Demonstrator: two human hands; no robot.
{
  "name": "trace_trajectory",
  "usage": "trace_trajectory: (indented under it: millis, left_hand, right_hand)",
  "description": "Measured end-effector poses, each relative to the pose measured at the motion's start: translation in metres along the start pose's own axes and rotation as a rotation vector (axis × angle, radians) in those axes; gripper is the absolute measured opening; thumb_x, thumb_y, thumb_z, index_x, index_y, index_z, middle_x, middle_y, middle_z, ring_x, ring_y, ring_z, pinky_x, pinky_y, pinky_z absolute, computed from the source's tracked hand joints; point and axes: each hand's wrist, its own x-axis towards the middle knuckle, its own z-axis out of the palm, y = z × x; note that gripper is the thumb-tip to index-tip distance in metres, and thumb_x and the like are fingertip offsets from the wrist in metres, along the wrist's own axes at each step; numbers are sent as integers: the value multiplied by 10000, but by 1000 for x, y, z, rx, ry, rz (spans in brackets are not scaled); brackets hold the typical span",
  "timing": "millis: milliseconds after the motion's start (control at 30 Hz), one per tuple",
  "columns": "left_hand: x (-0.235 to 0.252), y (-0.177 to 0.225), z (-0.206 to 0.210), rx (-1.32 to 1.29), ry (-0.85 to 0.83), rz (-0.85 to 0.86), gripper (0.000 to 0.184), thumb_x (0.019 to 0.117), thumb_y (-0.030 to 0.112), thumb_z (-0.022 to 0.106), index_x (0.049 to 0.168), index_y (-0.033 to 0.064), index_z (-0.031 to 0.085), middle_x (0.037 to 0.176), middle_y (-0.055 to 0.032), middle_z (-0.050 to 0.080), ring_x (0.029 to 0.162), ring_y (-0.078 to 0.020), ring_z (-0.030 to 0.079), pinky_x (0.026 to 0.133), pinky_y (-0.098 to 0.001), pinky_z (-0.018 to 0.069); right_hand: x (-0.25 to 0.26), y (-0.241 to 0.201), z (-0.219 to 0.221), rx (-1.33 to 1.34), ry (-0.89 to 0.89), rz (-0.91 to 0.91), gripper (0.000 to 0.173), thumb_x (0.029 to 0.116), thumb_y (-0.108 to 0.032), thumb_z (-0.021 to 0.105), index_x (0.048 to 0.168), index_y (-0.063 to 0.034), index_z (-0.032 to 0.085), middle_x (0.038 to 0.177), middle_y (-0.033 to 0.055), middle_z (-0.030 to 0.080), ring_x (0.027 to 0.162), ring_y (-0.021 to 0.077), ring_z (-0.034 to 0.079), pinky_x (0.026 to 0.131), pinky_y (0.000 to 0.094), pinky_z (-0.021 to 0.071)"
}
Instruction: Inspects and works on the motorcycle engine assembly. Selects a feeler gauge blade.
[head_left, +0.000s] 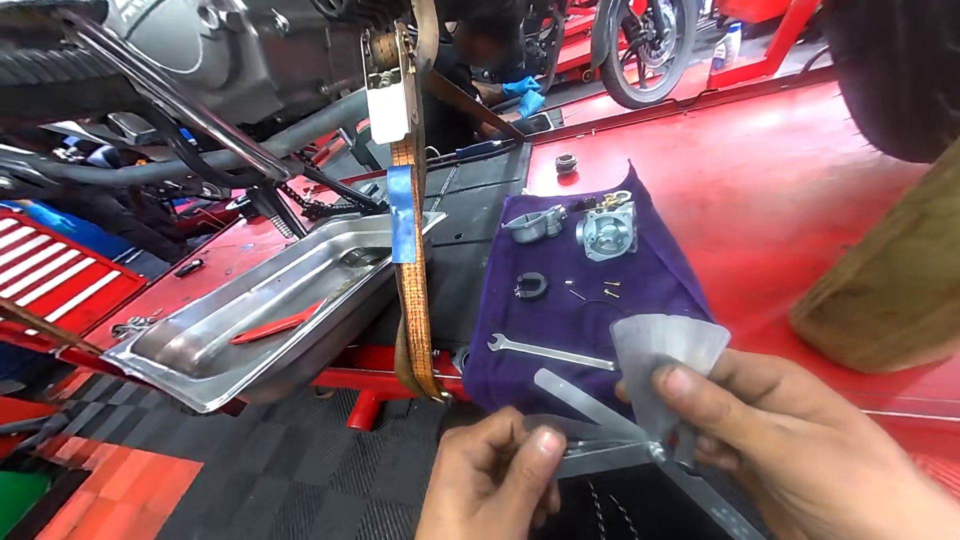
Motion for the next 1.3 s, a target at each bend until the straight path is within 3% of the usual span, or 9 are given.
trace_trajectory:
  millis: [200,533,900,1300]
  left_hand:
    - [-3,0,-3,-10,-86,-12,293,1058,244,587,930,5,699,725,-48,677,574,-92,628,505,-242,545]
    - [-6,0,-2,2,-49,11,196,1013,193,663,974,2,683,758,-36,687,612,-91,646,540,-242,565]
    - [-12,1,-7,-104,-91,-3,175,1030,110,607,1138,-23,642,910,-65,722,765,-138,709,668,-295,623]
    - [-11,1,-2,-31,15,112,188,1048,90,565,1088,-46,689,934,-104,738,791,-159,724,701,-314,639]
  right_hand:
    - [-2,-2,1,6,32,20,204,987,-355,704,1011,-169,782,814,20,708,588,2,553,520,129,447]
    - [-3,-2,2,-11,37,4,210,988,-349,703,1005,-156,783,828,31,716,593,4,557,521,135,452]
    - [-4,-3,3,-1,66,0,189,1007,-313,682,1016,-150,777,838,26,719,586,-4,548,517,128,446]
    - [-4,-1,2,-3,55,-10,196,1005,-317,684,1027,-146,777,864,39,730,599,4,561,525,135,454]
